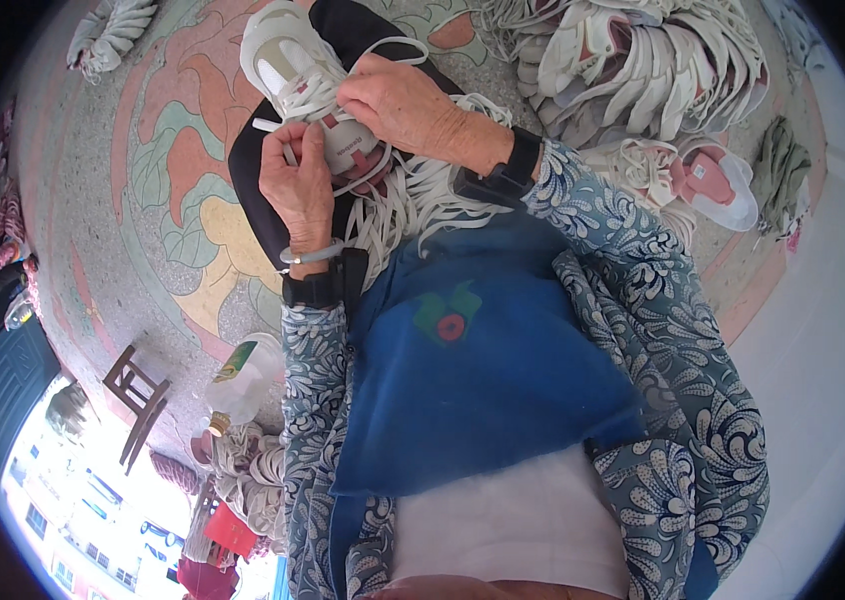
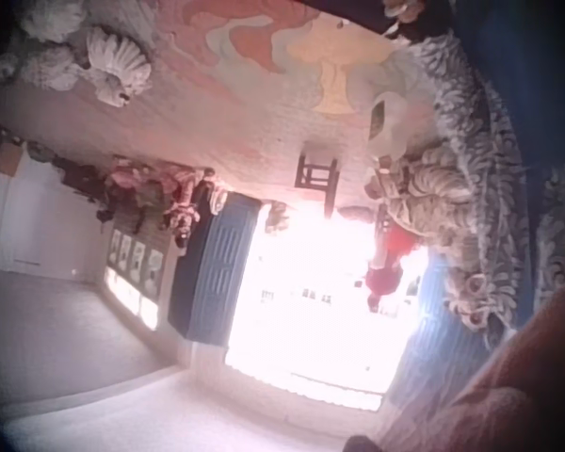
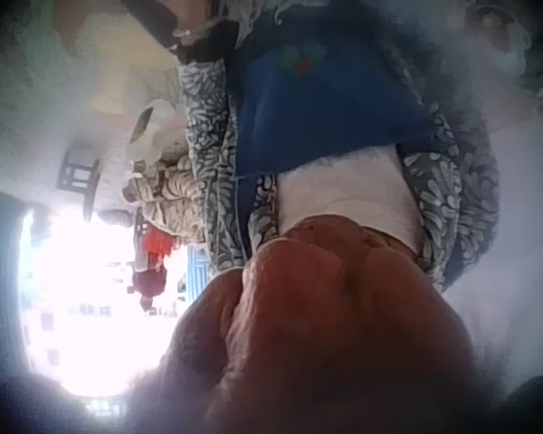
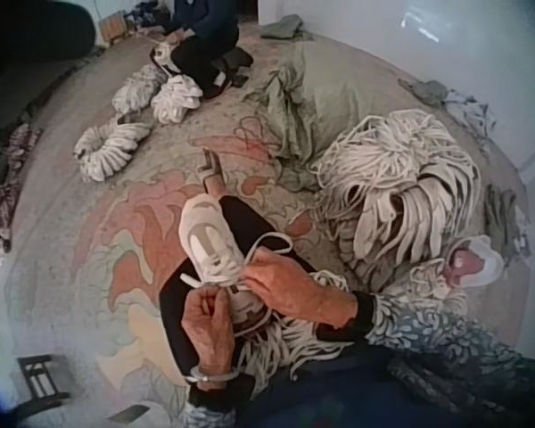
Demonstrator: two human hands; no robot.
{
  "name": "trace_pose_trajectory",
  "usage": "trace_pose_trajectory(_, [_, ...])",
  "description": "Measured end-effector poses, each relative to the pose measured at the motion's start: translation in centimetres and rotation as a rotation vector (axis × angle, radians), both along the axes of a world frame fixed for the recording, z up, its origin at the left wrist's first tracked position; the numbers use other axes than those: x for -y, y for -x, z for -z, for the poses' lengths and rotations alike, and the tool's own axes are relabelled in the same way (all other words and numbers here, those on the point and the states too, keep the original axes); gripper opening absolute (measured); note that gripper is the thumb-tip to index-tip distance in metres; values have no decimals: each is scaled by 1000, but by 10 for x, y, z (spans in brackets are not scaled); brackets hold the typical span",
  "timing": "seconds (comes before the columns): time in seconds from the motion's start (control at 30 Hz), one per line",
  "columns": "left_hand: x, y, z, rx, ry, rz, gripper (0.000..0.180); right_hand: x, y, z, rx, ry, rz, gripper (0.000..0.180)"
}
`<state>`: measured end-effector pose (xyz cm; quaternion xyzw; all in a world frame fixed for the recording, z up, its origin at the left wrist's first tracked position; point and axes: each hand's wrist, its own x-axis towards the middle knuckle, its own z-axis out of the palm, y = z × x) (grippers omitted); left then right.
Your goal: The person sits on the floor and threads long white shoelaces through the eyelets of a white sneaker. They pull the laces tight and adjust the shoe repeatedly, handling the laces and shoe by hand.
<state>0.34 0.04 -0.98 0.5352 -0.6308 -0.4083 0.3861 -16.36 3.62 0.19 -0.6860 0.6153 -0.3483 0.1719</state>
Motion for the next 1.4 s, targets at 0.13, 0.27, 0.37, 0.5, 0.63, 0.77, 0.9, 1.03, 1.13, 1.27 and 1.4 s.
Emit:
trace_pose_trajectory(0.13, [-2,-2,0,47,151,53,15,-1,-2,0,67,15,12,12])
trace_pose_trajectory(0.27, [2,-2,-10,188,189,137,13,0,-4,-2,-13,-1,-1,12])
trace_pose_trajectory(0.37, [5,-4,-11,226,199,183,12,2,-2,-7,-29,-25,-42,12])
trace_pose_trajectory(0.5, [7,-5,-7,167,282,161,9,6,-3,-6,108,-68,-47,10])
trace_pose_trajectory(0.63, [5,-5,-15,242,249,199,7,6,-5,-4,103,-65,-37,10])
trace_pose_trajectory(0.77, [11,-8,-19,308,259,276,6,6,-5,-1,55,-47,-59,11])
trace_pose_trajectory(0.9, [13,-6,-17,332,328,267,9,5,-9,-1,171,-100,30,13])
trace_pose_trajectory(1.03, [10,-9,-15,307,333,231,9,10,-14,-13,440,-436,94,13])
trace_pose_trajectory(1.13, [10,-10,-17,356,330,244,10,11,-18,-7,338,-334,69,13])
trace_pose_trajectory(1.27, [12,-7,-18,403,354,269,10,9,-19,2,68,-92,83,15])
trace_pose_trajectory(1.4, [13,-1,-19,501,482,294,11,6,-34,-1,-61,-49,74,37])
